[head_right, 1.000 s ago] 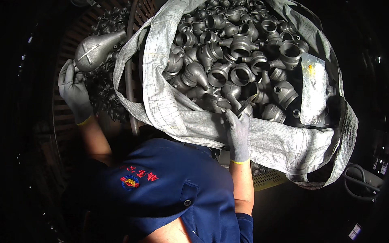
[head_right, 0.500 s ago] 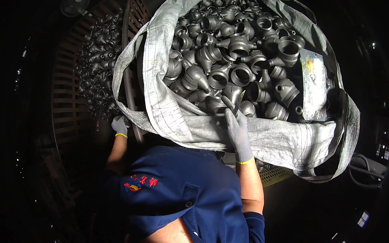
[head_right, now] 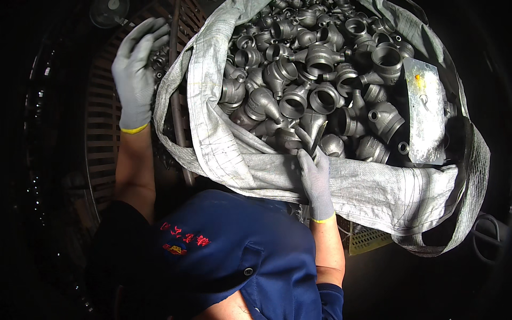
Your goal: Inspecting and scraping burrs or debris from metal pipe fittings retrieved from a large bag.
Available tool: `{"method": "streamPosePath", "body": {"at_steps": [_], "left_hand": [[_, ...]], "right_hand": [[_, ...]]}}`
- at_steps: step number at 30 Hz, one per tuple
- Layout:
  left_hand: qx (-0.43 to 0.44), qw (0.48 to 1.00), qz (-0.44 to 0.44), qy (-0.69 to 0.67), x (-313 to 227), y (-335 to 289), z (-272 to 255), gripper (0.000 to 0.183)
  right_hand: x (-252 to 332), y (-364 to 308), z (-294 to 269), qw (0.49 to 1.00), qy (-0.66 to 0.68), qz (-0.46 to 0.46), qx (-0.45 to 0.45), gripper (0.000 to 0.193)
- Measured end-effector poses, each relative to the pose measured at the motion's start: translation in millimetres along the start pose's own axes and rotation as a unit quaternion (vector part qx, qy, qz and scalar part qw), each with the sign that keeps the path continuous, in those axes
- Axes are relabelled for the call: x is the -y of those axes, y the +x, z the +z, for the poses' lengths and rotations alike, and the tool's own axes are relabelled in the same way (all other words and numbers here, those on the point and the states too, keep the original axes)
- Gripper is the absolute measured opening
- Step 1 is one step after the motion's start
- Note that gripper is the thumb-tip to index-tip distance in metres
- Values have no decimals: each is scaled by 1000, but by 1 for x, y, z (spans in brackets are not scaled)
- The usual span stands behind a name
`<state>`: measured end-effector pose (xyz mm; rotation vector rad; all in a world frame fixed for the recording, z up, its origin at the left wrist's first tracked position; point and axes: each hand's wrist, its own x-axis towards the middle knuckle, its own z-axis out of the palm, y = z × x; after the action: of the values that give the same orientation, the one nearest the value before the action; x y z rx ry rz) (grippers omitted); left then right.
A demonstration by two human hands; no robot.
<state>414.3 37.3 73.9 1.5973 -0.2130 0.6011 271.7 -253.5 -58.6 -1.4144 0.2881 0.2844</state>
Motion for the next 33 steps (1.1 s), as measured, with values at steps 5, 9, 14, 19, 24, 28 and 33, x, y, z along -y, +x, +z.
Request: {"method": "streamPosePath", "body": {"at_steps": [5,9,14,19,24,28,33], "left_hand": [[383,849,-160,327,94,-10,101,48],[413,708,-94,565,221,-23,56,59],[530,673,-77,511,232,-38,45,31],[544,609,-43,576,213,-38,50,29],[547,643,43,534,181,-28,33,25],[521,746,52,412,101,-10,42,27],[430,863,-189,185,42,-16,33,37]], "right_hand": [[-7,2,-5,996,80,5,28,41],[-3,1,-9,997,51,-20,62,41],[-6,5,-13,992,101,-8,74,40],[-8,7,-14,988,136,-7,75,40],[-6,9,-15,985,155,19,69,41],[-9,10,-13,985,166,15,53,42],[-8,15,-10,991,134,-16,-1,46]]}}
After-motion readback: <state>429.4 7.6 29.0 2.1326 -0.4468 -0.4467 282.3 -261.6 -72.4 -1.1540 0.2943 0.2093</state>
